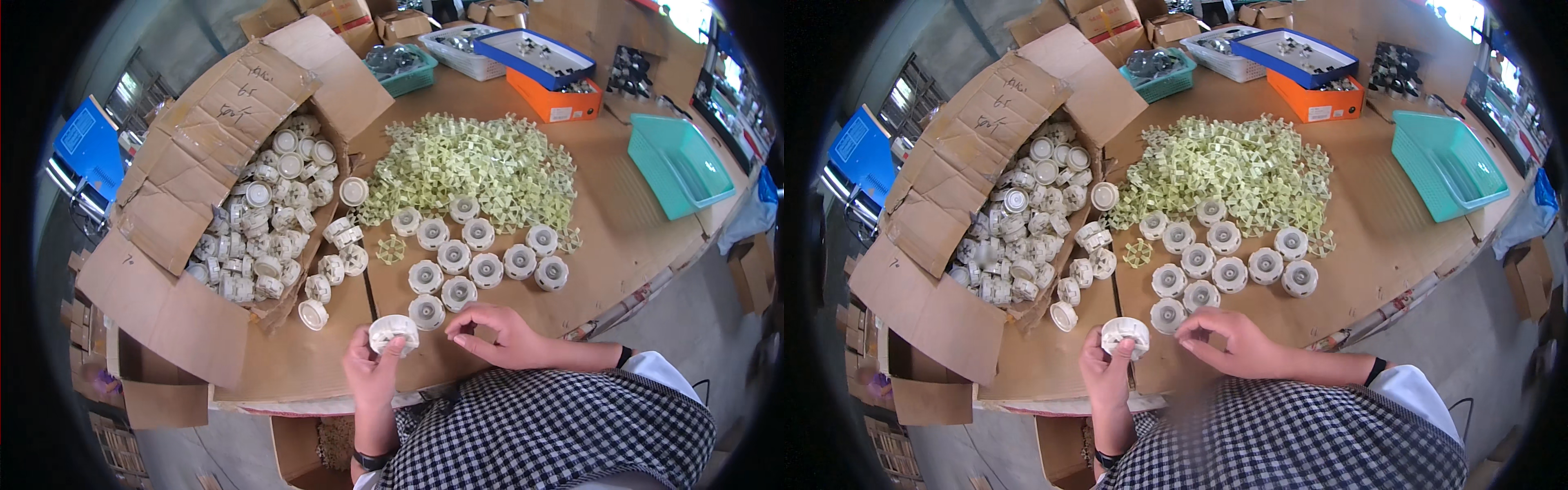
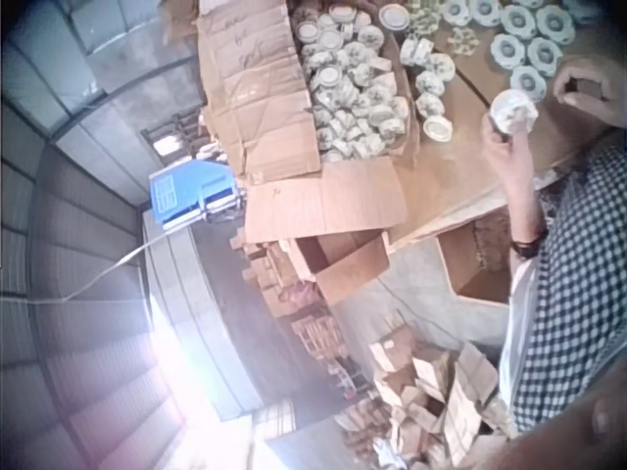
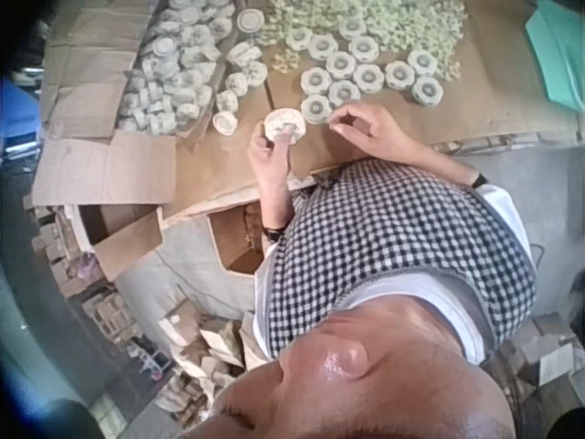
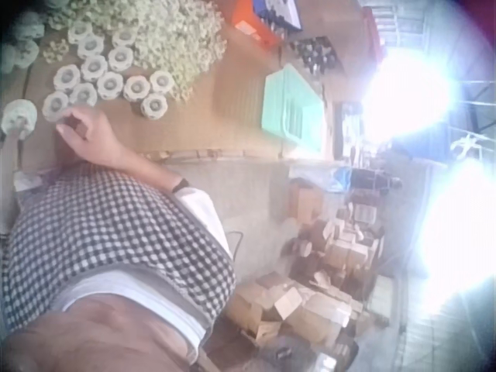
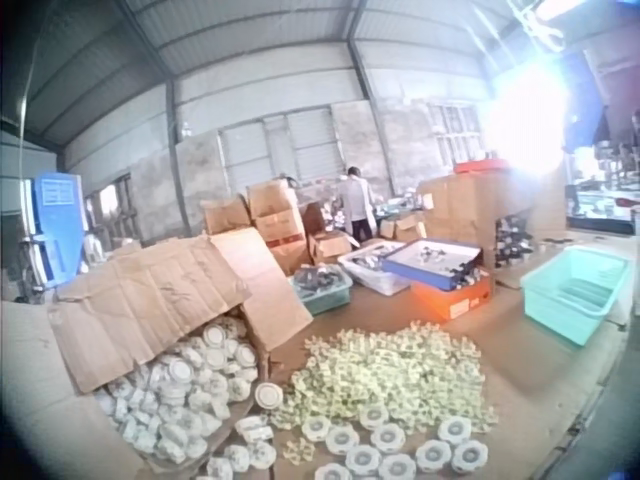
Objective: The person takes circular base components from a cardboard box and arranges them on a workbench. The person then assembles each unit by pressing plastic spoked inserts onto the base components by hand.
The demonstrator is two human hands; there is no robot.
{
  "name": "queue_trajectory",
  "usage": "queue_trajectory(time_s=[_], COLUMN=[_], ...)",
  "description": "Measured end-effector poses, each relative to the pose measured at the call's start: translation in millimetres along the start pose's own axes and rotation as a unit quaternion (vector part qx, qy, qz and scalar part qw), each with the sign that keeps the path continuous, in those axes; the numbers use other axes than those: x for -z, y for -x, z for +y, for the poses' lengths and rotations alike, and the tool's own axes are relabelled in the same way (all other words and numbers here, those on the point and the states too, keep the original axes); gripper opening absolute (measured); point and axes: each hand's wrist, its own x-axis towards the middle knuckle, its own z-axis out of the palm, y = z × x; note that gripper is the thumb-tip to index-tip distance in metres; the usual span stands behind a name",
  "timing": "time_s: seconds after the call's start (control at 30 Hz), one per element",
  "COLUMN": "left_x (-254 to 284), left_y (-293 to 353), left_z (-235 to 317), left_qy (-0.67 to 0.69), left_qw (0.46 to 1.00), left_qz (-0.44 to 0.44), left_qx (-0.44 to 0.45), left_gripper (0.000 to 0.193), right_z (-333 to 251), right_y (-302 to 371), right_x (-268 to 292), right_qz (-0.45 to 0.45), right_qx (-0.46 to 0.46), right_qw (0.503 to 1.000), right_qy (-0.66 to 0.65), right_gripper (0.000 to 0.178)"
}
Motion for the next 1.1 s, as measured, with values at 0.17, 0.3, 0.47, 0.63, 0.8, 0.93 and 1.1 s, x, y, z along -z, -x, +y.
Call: queue_trajectory(time_s=[0.17,0.3,0.47,0.63,0.8,0.93,1.1], left_x=[-28,-39,-43,-45,-47,-43,-38], left_y=[5,7,10,11,10,7,5], left_z=[5,11,11,5,-4,-15,-7], left_qy=[-0.013,-0.149,-0.23,-0.297,-0.339,-0.298,-0.083], left_qw=[0.998,0.983,0.966,0.943,0.929,0.951,0.981], left_qz=[-0.047,-0.061,-0.051,-0.054,-0.06,-0.077,-0.174], left_qx=[-0.034,-0.084,-0.111,-0.139,-0.134,-0.03,0.034], left_gripper=[0.02,0.017,0.017,0.021,0.03,0.046,0.075], right_z=[-17,-13,-7,-13,-14,-4,-2], right_y=[-6,-11,-10,-12,-15,-10,-11], right_x=[8,8,3,4,9,2,3], right_qz=[0.044,0.047,0.044,0.017,-0.001,0.006,0.008], right_qx=[0.064,0.117,0.091,-0.021,-0.046,-0.071,-0.071], right_qw=[0.996,0.987,0.99,0.998,0.997,0.996,0.997], right_qy=[0.041,0.099,0.103,0.064,0.066,0.051,0.022], right_gripper=[0.027,0.03,0.032,0.029,0.027,0.027,0.024])
